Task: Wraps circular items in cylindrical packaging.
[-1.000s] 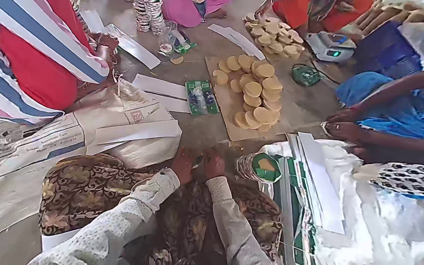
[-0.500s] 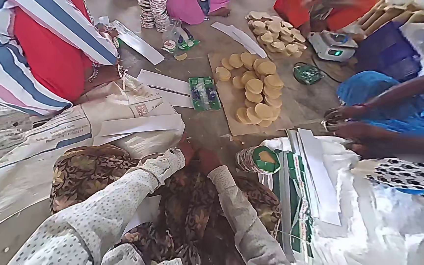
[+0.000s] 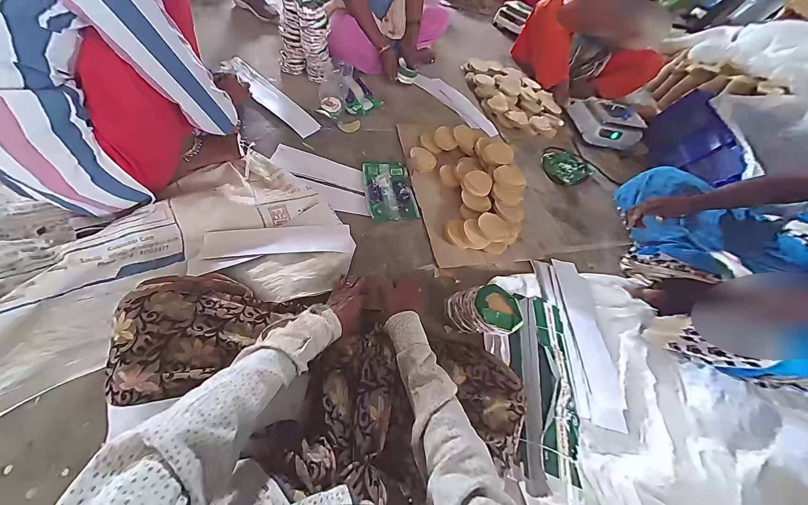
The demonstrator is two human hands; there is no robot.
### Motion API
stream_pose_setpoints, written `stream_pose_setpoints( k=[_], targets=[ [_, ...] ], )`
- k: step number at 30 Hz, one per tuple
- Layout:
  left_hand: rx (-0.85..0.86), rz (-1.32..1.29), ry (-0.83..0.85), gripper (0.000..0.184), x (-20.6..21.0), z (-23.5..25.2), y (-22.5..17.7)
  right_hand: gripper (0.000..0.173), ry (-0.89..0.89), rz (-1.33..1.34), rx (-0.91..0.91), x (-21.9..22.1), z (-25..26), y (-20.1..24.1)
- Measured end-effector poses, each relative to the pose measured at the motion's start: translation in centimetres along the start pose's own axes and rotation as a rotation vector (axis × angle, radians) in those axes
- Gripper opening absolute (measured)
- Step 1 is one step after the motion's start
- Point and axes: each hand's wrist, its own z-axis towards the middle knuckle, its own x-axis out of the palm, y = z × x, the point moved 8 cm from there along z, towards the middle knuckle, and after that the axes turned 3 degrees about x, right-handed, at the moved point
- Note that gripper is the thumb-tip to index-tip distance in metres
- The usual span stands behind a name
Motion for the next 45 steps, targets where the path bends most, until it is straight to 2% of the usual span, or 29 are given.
stream_pose_setpoints(
  k=[2, 4, 6, 9, 10, 12, 15, 17, 19, 21, 22, 24, 26, 30, 32, 34, 37, 39, 42, 45],
  targets=[
    [-0.054, -0.239, -0.203, 0.084, -0.1, -1.7, 1.3, 0.051, -0.023, 0.037, 0.008, 0.5, 0.1, -0.4],
    [-0.225, -0.493, -0.308, 0.089, 0.4, -2.1, 2.6, 0.044, -0.049, 0.057, -0.012, 0.8, 0.0, -0.6],
    [-0.383, -0.669, -0.308, 0.085, 0.4, -1.3, 3.0, 0.041, -0.063, 0.065, -0.058, 0.9, 0.0, -0.4],
    [-0.471, -0.641, -0.254, 0.080, 0.0, 0.6, 2.0, 0.050, -0.024, -0.002, -0.115, 1.2, 0.1, -0.1],
    [-0.474, -0.603, -0.242, 0.080, 0.1, 1.1, 1.7, 0.053, -0.006, -0.048, -0.137, 1.5, 0.1, -0.1],
    [-0.462, -0.540, -0.223, 0.084, 0.2, 1.9, 1.7, 0.047, 0.038, -0.095, -0.141, 1.6, 0.4, -0.2],
    [-0.377, -0.515, -0.220, 0.092, 0.0, 2.7, 1.7, 0.046, 0.049, -0.072, -0.105, 1.3, 2.1, -0.2],
    [-0.330, -0.519, -0.198, 0.095, -0.4, 3.2, 1.7, 0.051, 0.025, -0.051, -0.169, 1.0, 3.7, 0.8],
    [-0.342, -0.545, -0.179, 0.093, -0.8, 3.2, 2.0, 0.043, 0.034, -0.027, -0.260, 1.2, 5.2, 1.6],
    [-0.357, -0.664, -0.242, 0.084, -1.0, 3.1, 2.8, 0.038, 0.019, 0.064, -0.250, 1.4, 6.3, 0.9],
    [-0.337, -0.746, -0.319, 0.087, -1.3, 3.2, 3.1, 0.040, -0.027, 0.117, -0.194, 1.0, 6.4, 0.3],
    [-0.254, -0.870, -0.467, 0.103, -0.6, 3.1, 2.9, 0.042, -0.161, 0.209, -0.061, 0.6, 5.0, -0.9],
    [-0.193, -0.878, -0.504, 0.107, 0.7, 3.3, 2.3, 0.039, -0.236, 0.196, -0.057, 1.2, 3.6, -1.2],
    [-0.246, -0.777, -0.504, 0.105, 1.4, 3.6, 2.3, 0.034, -0.075, -0.089, -0.193, 1.8, 1.5, 0.9],
    [-0.259, -0.767, -0.460, 0.104, 1.2, 4.0, 2.2, 0.035, -0.064, -0.030, -0.175, 1.6, 2.3, 0.6],
    [-0.249, -0.768, -0.426, 0.104, 0.7, 4.4, 2.4, 0.047, -0.092, 0.068, -0.170, 1.3, 4.6, 0.6],
    [-0.216, -0.771, -0.373, 0.104, 0.5, 4.4, 2.4, 0.042, -0.044, 0.045, -0.228, 1.1, 7.0, 1.5],
    [-0.183, -0.797, -0.454, 0.101, 0.7, 4.3, 2.7, 0.037, -0.075, 0.066, -0.170, 0.4, 7.0, 1.2],
    [-0.210, -0.824, -0.587, 0.107, 1.0, 4.3, 3.0, 0.037, -0.217, 0.160, -0.044, 0.7, 4.7, -0.4],
    [-0.254, -0.772, -0.550, 0.102, 1.5, 4.5, 3.1, 0.037, -0.118, 0.015, -0.101, 2.1, 2.0, 0.3]
  ],
)
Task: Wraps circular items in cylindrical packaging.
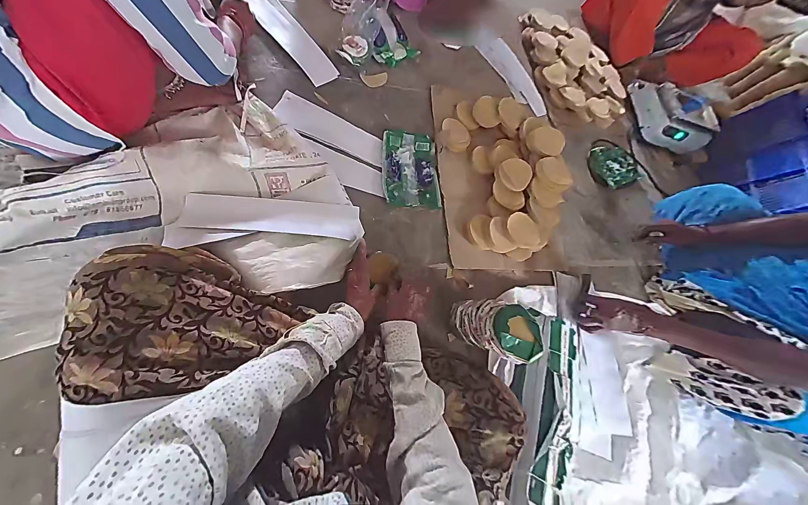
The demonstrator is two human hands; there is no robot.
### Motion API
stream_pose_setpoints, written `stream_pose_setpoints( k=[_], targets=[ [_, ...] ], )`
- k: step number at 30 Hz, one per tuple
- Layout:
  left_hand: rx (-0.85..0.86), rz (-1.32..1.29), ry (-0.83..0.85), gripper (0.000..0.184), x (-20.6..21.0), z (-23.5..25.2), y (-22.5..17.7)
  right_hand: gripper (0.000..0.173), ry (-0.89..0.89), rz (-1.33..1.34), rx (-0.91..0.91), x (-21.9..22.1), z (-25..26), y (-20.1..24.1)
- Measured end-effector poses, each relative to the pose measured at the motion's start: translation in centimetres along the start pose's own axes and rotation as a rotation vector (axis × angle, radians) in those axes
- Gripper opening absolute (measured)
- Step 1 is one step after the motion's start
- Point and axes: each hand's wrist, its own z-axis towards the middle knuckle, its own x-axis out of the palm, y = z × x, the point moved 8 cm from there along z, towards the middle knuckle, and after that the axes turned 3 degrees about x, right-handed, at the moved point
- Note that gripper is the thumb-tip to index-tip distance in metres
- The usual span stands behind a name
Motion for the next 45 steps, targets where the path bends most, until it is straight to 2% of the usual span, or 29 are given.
stream_pose_setpoints(
  k=[2, 5, 8, 12, 14, 16, 18, 20, 23, 25, 27, 30, 31, 33, 35, 36, 38, 40, 42, 45],
  targets=[
    [-0.019, 0.035, 0.048, 0.101, 0.1, 0.3, -0.1, 0.035, 0.031, 0.014, -0.031, -0.1, 0.2, 0.0],
    [-0.006, 0.051, 0.126, 0.102, 0.1, 1.1, -0.3, 0.050, 0.000, 0.139, -0.033, -0.3, 3.4, -0.9],
    [0.069, 0.041, 0.149, 0.103, 0.3, 1.6, 0.1, 0.036, 0.035, 0.134, -0.117, -0.6, 5.6, -0.1],
    [0.097, 0.046, 0.016, 0.101, -0.2, 0.8, -0.4, 0.036, -0.083, 0.144, 0.072, -1.4, 3.0, -0.6],
    [0.054, 0.048, 0.022, 0.097, 0.0, 0.4, -0.1, 0.036, -0.086, 0.078, 0.055, -0.2, 0.7, -0.3],
    [0.046, 0.053, 0.024, 0.095, -0.2, 0.5, 0.2, 0.034, -0.006, 0.011, 0.007, 0.7, -0.2, 0.1],
    [0.049, 0.059, 0.075, 0.096, -0.1, 0.9, -0.1, 0.035, -0.010, 0.049, 0.008, 0.2, 0.5, 0.1],
    [0.042, 0.086, 0.144, 0.098, -0.3, 1.6, -0.6, 0.046, -0.037, 0.111, 0.008, -0.6, 2.6, 0.4],
    [0.065, 0.122, 0.191, 0.099, 0.0, 2.0, -0.4, 0.037, -0.030, 0.127, -0.012, -0.7, 5.3, 0.4],
    [0.082, 0.131, 0.158, 0.094, -0.1, 1.8, -0.5, 0.033, -0.067, 0.142, 0.055, -1.3, 4.6, 0.4],
    [0.123, 0.110, 0.049, 0.089, -0.2, 1.3, -0.5, 0.036, -0.105, 0.116, 0.101, -1.3, 2.4, 0.7],
    [0.074, 0.101, 0.059, 0.084, -0.2, 0.8, 0.1, 0.037, -0.012, -0.112, -0.021, 0.8, -0.8, 2.0],
    [0.073, 0.079, 0.057, 0.085, -0.3, 0.9, 0.1, 0.035, 0.001, -0.116, -0.066, 1.0, -0.9, 2.0],
    [0.096, 0.055, 0.056, 0.086, -0.5, 1.1, -0.1, 0.035, -0.017, 0.012, -0.064, 0.6, 0.3, 1.6],
    [0.099, 0.067, 0.083, 0.081, -0.7, 1.5, -0.3, 0.050, -0.056, 0.107, -0.055, -0.1, 2.6, 1.4],
    [0.076, 0.083, 0.116, 0.077, -0.7, 1.5, -0.3, 0.049, -0.081, 0.111, -0.090, -0.3, 3.6, 1.7],
    [0.021, 0.122, 0.176, 0.066, -0.5, 1.5, -0.4, 0.034, -0.100, 0.082, -0.241, -0.4, 4.6, 2.7],
    [0.022, 0.139, 0.188, 0.062, -0.5, 1.7, -0.5, 0.028, -0.066, -0.019, -0.395, -0.1, 4.3, 3.6],
    [0.016, 0.144, 0.211, 0.063, -0.5, 1.9, -0.6, 0.038, 0.040, -0.191, -0.478, 0.6, 3.2, 4.3],
    [-0.013, 0.179, 0.226, 0.071, -0.4, 1.8, -0.4, 0.041, 0.040, -0.339, -0.605, 1.9, 2.4, 4.5]
  ],
)
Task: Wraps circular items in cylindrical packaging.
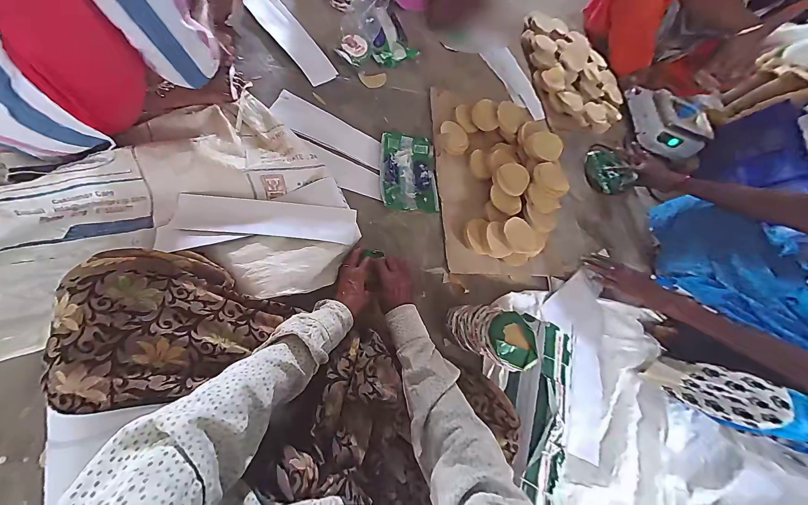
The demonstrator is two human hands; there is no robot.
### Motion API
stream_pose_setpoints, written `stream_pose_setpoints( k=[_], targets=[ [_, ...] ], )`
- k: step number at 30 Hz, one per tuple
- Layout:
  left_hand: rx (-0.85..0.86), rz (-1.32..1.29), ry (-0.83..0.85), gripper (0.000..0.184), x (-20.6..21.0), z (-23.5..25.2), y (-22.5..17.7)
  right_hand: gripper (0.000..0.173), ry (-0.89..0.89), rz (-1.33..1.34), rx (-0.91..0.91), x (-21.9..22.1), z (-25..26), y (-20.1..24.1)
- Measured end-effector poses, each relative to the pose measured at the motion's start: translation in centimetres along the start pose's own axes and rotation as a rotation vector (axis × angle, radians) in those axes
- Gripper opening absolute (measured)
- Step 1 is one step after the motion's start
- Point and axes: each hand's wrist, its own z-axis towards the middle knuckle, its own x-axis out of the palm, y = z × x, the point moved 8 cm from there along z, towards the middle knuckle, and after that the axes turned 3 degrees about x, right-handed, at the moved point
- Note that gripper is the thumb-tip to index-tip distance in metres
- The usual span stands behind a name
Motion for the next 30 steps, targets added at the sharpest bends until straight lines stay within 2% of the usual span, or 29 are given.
stream_pose_setpoints(
  k=[2, 3, 5, 6, 8, 9, 12, 15, 18, 21, 25, 27, 30],
  targets=[
    [0.041, 0.014, -0.035, 0.078, 0.1, 0.0, -0.1, 0.039, 0.044, 0.013, 0.032, -0.2, 0.5, -0.2],
    [0.083, 0.003, -0.075, 0.083, 0.2, 0.0, 0.0, 0.039, 0.073, 0.107, 0.110, -0.5, 0.7, -0.9],
    [0.178, -0.065, -0.172, 0.088, 0.4, 0.0, 0.3, 0.035, -0.016, 0.337, 0.319, -1.4, 1.1, -2.4],
    [0.222, -0.106, -0.219, 0.088, 0.4, 0.2, 0.5, 0.040, -0.015, 0.421, 0.430, -1.8, 1.2, -3.0],
    [0.286, -0.199, -0.247, 0.092, 0.4, 0.2, 1.0, 0.047, 0.056, 0.564, 0.568, -2.1, 1.2, -4.1],
    [0.300, -0.234, -0.208, 0.094, 0.6, 0.1, 1.1, 0.046, 0.110, 0.619, 0.589, -2.1, 1.1, -4.7],
    [0.303, -0.242, 0.009, 0.094, 1.8, -1.0, 0.9, 0.035, 0.252, 0.707, 0.548, -1.7, 0.1, -5.3],
    [0.253, -0.180, 0.222, 0.095, 3.4, -2.7, -0.6, 0.045, 0.346, 0.513, 0.433, -2.7, -2.3, -5.0],
    [0.230, -0.096, 0.368, 0.094, 5.1, -4.2, -2.5, 0.048, 0.468, 0.317, 0.424, -2.8, -5.4, -4.1],
    [0.280, 0.014, 0.386, 0.089, 5.8, -4.6, -2.7, 0.049, 0.424, 0.369, 0.443, -2.2, -7.5, -4.9],
    [0.111, 0.190, 0.324, 0.082, 4.5, -5.0, -2.4, 0.041, 0.351, 0.617, 0.364, -0.7, -8.5, -7.7],
    [0.078, 0.210, 0.304, 0.074, 4.3, -5.1, -2.1, 0.036, 0.365, 0.667, 0.332, -0.7, -8.9, -8.0],
    [0.084, 0.218, 0.324, 0.062, 4.6, -5.1, -1.8, 0.033, 0.335, 0.723, 0.383, -0.3, -9.6, -8.2]
  ],
)
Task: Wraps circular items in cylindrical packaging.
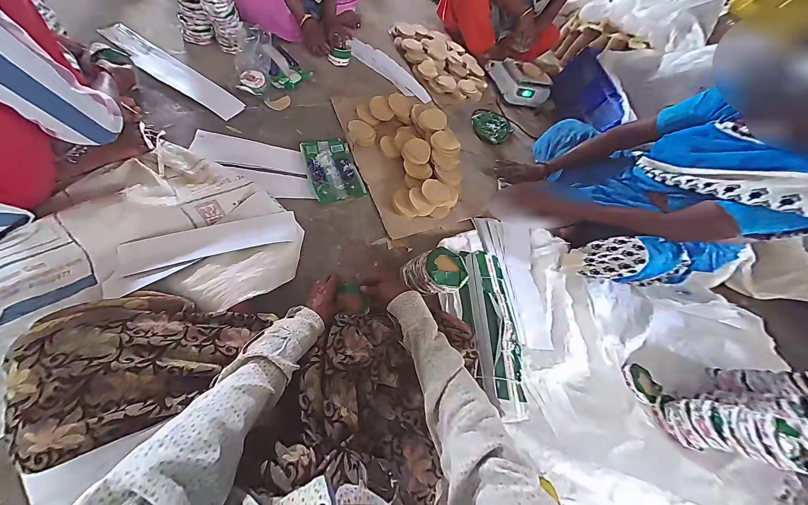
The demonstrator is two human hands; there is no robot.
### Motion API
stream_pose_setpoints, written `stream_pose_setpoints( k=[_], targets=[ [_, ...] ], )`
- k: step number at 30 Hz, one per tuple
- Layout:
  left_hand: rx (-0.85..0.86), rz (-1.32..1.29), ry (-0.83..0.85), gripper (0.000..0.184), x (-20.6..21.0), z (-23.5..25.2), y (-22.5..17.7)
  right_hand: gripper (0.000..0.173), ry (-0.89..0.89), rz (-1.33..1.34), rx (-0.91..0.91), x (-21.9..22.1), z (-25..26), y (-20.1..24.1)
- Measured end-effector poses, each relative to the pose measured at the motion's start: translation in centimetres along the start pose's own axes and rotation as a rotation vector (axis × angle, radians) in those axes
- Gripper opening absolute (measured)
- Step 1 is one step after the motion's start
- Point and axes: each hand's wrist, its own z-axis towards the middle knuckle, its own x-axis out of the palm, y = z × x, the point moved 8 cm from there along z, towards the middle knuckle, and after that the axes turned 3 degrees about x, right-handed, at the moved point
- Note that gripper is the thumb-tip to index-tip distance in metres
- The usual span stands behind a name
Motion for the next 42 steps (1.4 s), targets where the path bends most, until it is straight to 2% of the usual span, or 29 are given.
stream_pose_setpoints(
  k=[2, 6, 10, 12, 16, 19, 20, 22, 25, 29, 32, 34, 36, 38, 42],
  targets=[
    [0.016, -0.003, 0.005, 0.057, 0.0, 0.0, 0.0, 0.036, -0.031, -0.011, 0.018, 0.2, 0.1, 0.1],
    [0.036, 0.028, 0.035, 0.055, 0.2, -0.1, -0.1, 0.039, -0.019, -0.264, 0.059, 0.9, 0.9, 0.4],
    [0.074, 0.003, 0.032, 0.055, -2.7, -1.3, -1.6, 0.039, -0.105, -0.238, 0.059, -1.3, -1.0, 2.4],
    [0.144, -0.069, -0.111, 0.053, -5.9, -2.3, -1.3, 0.041, -0.279, -0.250, 0.026, -5.0, -4.3, 4.3],
    [0.304, -0.033, -0.528, 0.039, -14.4, -4.8, 2.7, 0.028, -0.910, -0.297, -0.261, -13.2, -13.1, 6.1],
    [0.260, 0.115, -0.717, 0.039, -20.0, -7.0, 6.9, 0.025, -1.283, -0.549, -0.495, -15.5, -16.6, 3.9],
    [0.220, 0.179, -0.748, 0.041, -21.3, -7.4, 8.7, 0.022, -1.343, -0.648, -0.533, -15.2, -16.6, 2.8],
    [0.093, 0.275, -0.738, 0.049, -22.9, -7.8, 12.3, 0.018, -1.314, -0.800, -0.547, -13.4, -15.7, 0.3],
    [-0.138, 0.329, -0.571, 0.064, -23.4, -7.9, 15.4, 0.017, -1.228, -0.912, -0.626, -10.1, -14.3, -2.3],
    [-0.256, 0.362, -0.430, 0.067, -22.8, -7.0, 17.4, 0.021, -1.199, -0.881, -0.619, -9.0, -14.1, -2.9],
    [-0.239, 0.403, -0.432, 0.062, -22.7, -5.2, 20.3, 0.024, -1.199, -0.821, -0.567, -9.8, -14.3, -2.6],
    [-0.226, 0.411, -0.389, 0.055, -22.9, -5.1, 18.5, 0.030, -1.175, -0.759, -0.511, -10.2, -14.6, -2.4],
    [-0.193, 0.440, -0.384, 0.036, -23.0, -5.8, 15.7, 0.031, -1.170, -0.688, -0.486, -10.4, -15.0, -1.9],
    [-0.128, 0.451, -0.411, 0.024, -23.4, -6.6, 14.2, 0.032, -1.190, -0.650, -0.538, -9.8, -15.3, -0.7],
    [0.083, 0.373, -0.550, 0.020, -24.2, -7.4, 13.2, 0.031, -1.254, -0.651, -0.696, -7.9, -16.0, 2.3]
  ],
)
